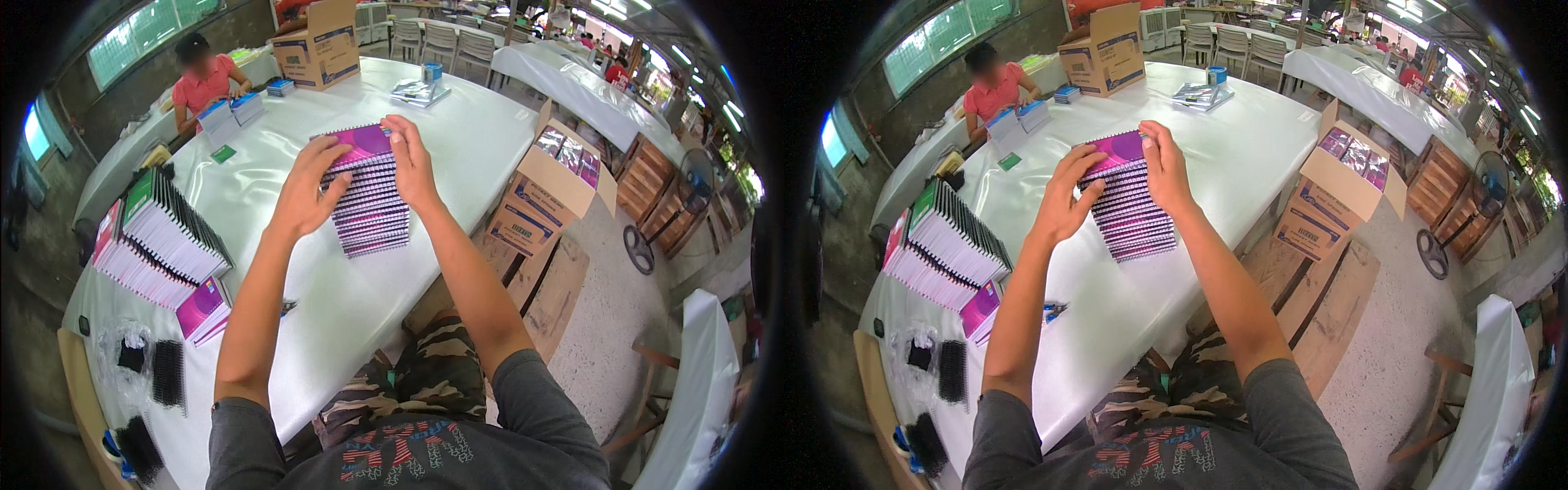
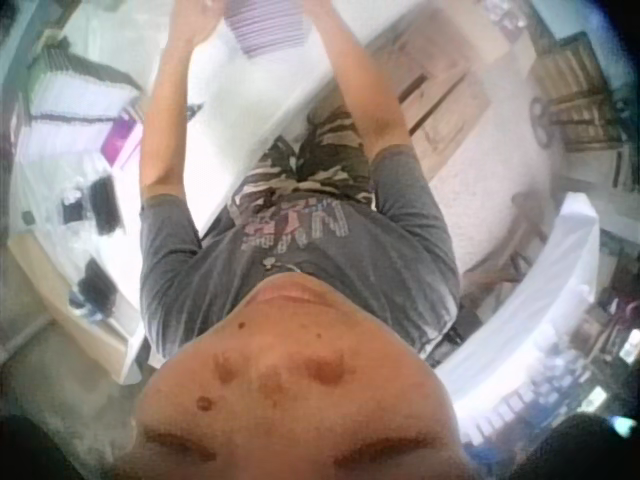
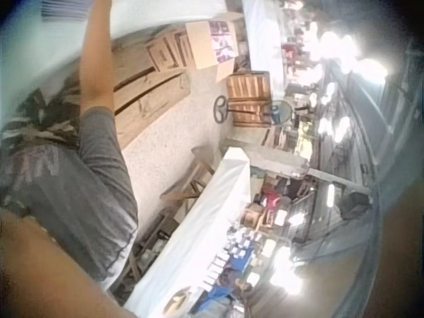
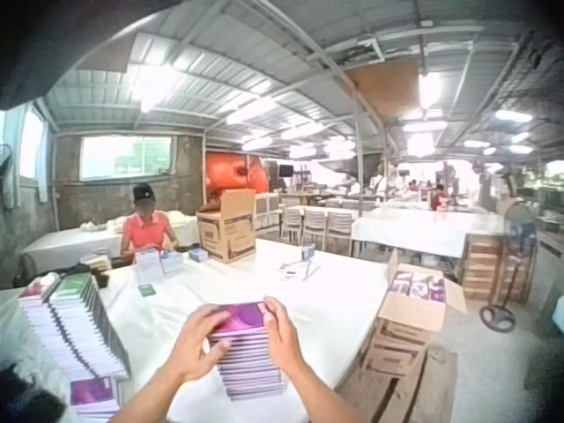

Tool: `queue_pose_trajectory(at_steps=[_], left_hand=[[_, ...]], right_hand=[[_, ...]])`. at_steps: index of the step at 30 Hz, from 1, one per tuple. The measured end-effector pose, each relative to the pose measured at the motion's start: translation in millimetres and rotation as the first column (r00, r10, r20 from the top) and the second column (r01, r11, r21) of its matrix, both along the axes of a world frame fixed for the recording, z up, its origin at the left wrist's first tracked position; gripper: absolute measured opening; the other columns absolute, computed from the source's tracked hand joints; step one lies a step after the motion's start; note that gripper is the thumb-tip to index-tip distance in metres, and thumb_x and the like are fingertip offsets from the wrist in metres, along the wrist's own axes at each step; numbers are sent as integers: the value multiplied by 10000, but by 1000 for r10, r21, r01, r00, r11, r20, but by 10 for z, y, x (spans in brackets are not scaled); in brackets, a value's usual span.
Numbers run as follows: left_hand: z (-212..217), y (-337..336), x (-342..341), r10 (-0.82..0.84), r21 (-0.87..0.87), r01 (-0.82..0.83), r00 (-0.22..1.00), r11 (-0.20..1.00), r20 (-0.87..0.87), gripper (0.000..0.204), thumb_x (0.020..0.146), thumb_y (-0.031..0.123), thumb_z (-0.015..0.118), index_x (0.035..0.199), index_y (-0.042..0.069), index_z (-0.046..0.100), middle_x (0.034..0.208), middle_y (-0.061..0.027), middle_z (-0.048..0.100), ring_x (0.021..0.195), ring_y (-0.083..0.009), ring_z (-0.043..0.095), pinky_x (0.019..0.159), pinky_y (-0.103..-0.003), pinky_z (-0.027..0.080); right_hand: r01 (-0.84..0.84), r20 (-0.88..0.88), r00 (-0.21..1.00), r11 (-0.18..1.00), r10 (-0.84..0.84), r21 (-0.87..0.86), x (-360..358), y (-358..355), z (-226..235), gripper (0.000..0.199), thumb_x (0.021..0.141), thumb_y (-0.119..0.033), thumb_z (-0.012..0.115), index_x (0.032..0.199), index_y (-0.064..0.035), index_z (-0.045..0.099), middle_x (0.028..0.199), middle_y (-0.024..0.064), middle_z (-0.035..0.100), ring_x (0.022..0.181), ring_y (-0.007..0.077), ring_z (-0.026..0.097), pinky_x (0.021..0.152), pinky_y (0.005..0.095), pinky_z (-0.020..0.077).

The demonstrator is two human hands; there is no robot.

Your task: The person trims the excess spiral coil from notebooks using shears and then places each completed notebook onto a stack.

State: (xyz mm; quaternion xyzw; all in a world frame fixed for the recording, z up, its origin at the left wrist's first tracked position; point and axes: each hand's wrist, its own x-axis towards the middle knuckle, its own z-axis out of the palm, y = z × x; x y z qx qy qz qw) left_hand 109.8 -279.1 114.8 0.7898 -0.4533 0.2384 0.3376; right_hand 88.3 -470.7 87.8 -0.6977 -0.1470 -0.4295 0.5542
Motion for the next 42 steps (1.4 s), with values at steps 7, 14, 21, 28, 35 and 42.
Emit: queue_pose_trajectory(at_steps=[7, 14, 21, 28, 35, 42], left_hand=[[-210, -182, 55, 23, -573, -322, 884, 753, -467, 492, 903, 373, 540, 1192, -25, 530, 1165, -209, 562, 1117, -303, 532, 969, -356, 389], [-180, -406, 21, 223, -646, -511, 850, 567, -477, 427, 900, 375, 554, 954, -41, 633, 839, -153, 659, 777, -210, 613, 739, -320, 477], [-171, -411, 26, 308, -608, -562, 824, 562, -476, 427, 905, 383, 538, 906, -36, 619, 783, -141, 641, 731, -223, 602, 697, -326, 481], [-288, 119, -318, 340, -563, -427, 904, 708, -258, 304, 901, 253, 540, 1085, 11, 558, 1032, -132, 589, 952, -226, 552, 825, -345, 428], [-791, 2177, -759, 675, 307, -614, 720, 727, -161, 426, 794, 157, 603, 1195, 35, 528, 1185, -195, 554, 1126, -350, 499, 949, -397, 403], [-1013, 2643, -1131, 861, 424, -767, 503, 481, -67, 310, 852, 141, 540, 1141, 35, 579, 1069, -176, 619, 970, -327, 581, 832, -376, 457]], right_hand=[[156, -118, 982, 987, -150, 42, -72, 145, -112, 542, 972, -388, 362, 1331, 19, 360, 1125, 270, 564, 1028, 345, 570, 902, 379, 411], [310, -61, 950, 950, -307, 34, -89, 200, -69, 483, 963, -355, 410, 1255, 28, 451, 958, 251, 613, 856, 343, 617, 775, 377, 457], [331, -72, 942, 942, -327, 52, -124, 216, -42, 434, 951, -304, 454, 1218, 37, 483, 914, 239, 622, 800, 325, 614, 740, 373, 463], [310, -86, 948, 950, -306, 42, -243, 98, -191, 513, 945, -291, 460, 1350, 5, 353, 1358, 208, 412, 1248, 291, 415, 1042, 350, 293], [188, -40, 982, 974, -184, 127, -1019, 197, -711, 412, 941, -244, 439, 1271, 2, 432, 1309, 125, 474, 1219, 231, 402, 998, 376, 297], [-164, -177, 973, 981, 145, -99, -1167, 1130, -1159, 388, 816, -36, 558, 1196, 8, 496, 1112, 132, 601, 1070, 271, 531, 929, 379, 376]])
